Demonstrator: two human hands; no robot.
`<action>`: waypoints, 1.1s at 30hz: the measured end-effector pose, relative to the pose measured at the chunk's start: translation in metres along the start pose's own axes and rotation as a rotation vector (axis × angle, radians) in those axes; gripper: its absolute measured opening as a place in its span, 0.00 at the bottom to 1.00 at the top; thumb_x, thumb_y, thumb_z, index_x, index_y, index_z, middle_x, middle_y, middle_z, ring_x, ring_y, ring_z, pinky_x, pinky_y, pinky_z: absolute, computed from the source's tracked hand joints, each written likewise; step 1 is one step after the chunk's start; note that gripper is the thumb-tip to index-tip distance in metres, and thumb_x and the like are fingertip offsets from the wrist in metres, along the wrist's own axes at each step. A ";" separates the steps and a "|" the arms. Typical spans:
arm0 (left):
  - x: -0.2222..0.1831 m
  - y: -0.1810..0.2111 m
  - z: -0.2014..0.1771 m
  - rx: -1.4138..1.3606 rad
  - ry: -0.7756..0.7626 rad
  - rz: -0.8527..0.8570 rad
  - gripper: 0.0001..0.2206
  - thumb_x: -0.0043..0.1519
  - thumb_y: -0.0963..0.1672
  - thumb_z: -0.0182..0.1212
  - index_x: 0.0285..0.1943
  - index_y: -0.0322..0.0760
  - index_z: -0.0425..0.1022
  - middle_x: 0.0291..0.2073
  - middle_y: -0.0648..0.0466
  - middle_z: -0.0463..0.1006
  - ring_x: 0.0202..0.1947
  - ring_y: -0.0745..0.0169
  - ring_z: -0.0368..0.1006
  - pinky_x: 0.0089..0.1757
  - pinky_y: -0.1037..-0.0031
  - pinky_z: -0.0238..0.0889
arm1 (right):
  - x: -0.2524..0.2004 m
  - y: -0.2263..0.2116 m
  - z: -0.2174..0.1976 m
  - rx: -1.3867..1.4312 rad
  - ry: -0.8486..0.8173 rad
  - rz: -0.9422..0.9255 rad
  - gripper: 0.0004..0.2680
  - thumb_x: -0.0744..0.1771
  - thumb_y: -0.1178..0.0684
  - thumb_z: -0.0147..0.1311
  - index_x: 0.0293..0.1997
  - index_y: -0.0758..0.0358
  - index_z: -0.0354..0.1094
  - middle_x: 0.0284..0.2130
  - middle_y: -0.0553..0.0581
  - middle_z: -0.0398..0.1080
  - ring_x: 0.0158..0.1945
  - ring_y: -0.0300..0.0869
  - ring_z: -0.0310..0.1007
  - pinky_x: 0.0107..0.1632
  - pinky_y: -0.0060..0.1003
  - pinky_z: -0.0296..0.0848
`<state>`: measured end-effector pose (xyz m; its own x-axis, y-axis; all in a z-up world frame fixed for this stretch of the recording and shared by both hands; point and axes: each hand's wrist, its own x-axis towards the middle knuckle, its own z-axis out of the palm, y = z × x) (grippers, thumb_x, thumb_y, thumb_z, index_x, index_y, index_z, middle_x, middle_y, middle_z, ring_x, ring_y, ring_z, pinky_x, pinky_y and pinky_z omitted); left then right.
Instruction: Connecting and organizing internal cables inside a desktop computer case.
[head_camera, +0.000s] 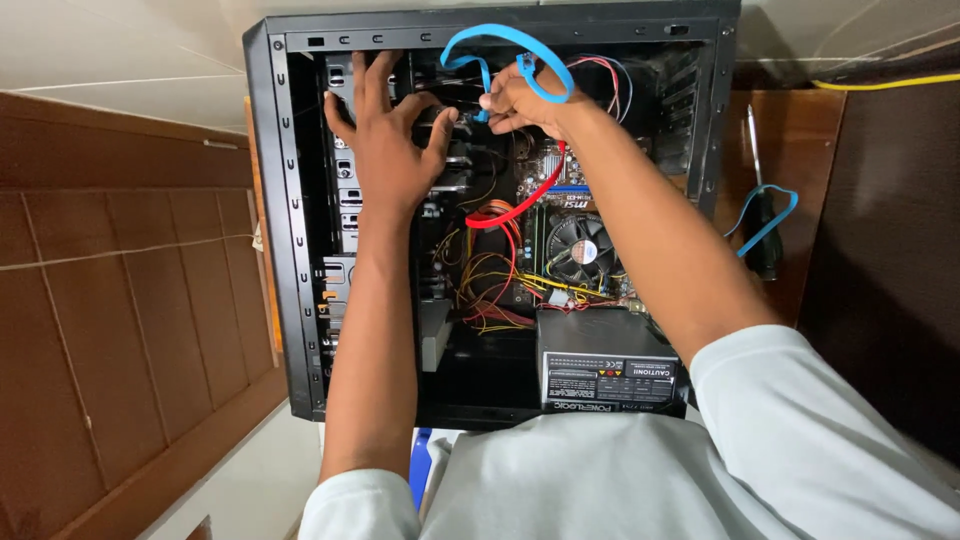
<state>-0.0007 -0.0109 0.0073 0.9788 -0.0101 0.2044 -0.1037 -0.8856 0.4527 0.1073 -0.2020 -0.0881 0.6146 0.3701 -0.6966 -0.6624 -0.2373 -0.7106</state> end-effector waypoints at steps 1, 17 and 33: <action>0.000 -0.001 0.000 0.003 -0.003 0.000 0.21 0.69 0.59 0.51 0.44 0.50 0.85 0.69 0.52 0.60 0.75 0.40 0.41 0.62 0.30 0.27 | -0.005 -0.004 0.002 0.003 -0.003 0.001 0.05 0.67 0.56 0.61 0.39 0.58 0.66 0.41 0.65 0.78 0.45 0.50 0.84 0.55 0.40 0.87; 0.000 0.002 0.002 -0.002 0.013 0.002 0.21 0.69 0.59 0.51 0.42 0.50 0.85 0.69 0.54 0.60 0.75 0.39 0.42 0.62 0.29 0.27 | -0.022 -0.022 0.016 -0.086 0.116 -0.041 0.05 0.67 0.57 0.61 0.41 0.65 0.70 0.37 0.65 0.79 0.38 0.49 0.86 0.43 0.38 0.91; 0.000 0.000 0.003 0.011 0.011 0.003 0.22 0.70 0.59 0.50 0.44 0.49 0.85 0.70 0.53 0.59 0.75 0.39 0.43 0.63 0.30 0.27 | -0.022 -0.021 0.025 -0.031 0.167 -0.023 0.05 0.68 0.58 0.56 0.34 0.68 0.73 0.35 0.58 0.77 0.37 0.48 0.83 0.44 0.39 0.92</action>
<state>-0.0003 -0.0121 0.0045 0.9765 -0.0077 0.2153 -0.1046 -0.8906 0.4426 0.0969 -0.1830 -0.0553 0.6939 0.2219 -0.6850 -0.6353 -0.2592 -0.7275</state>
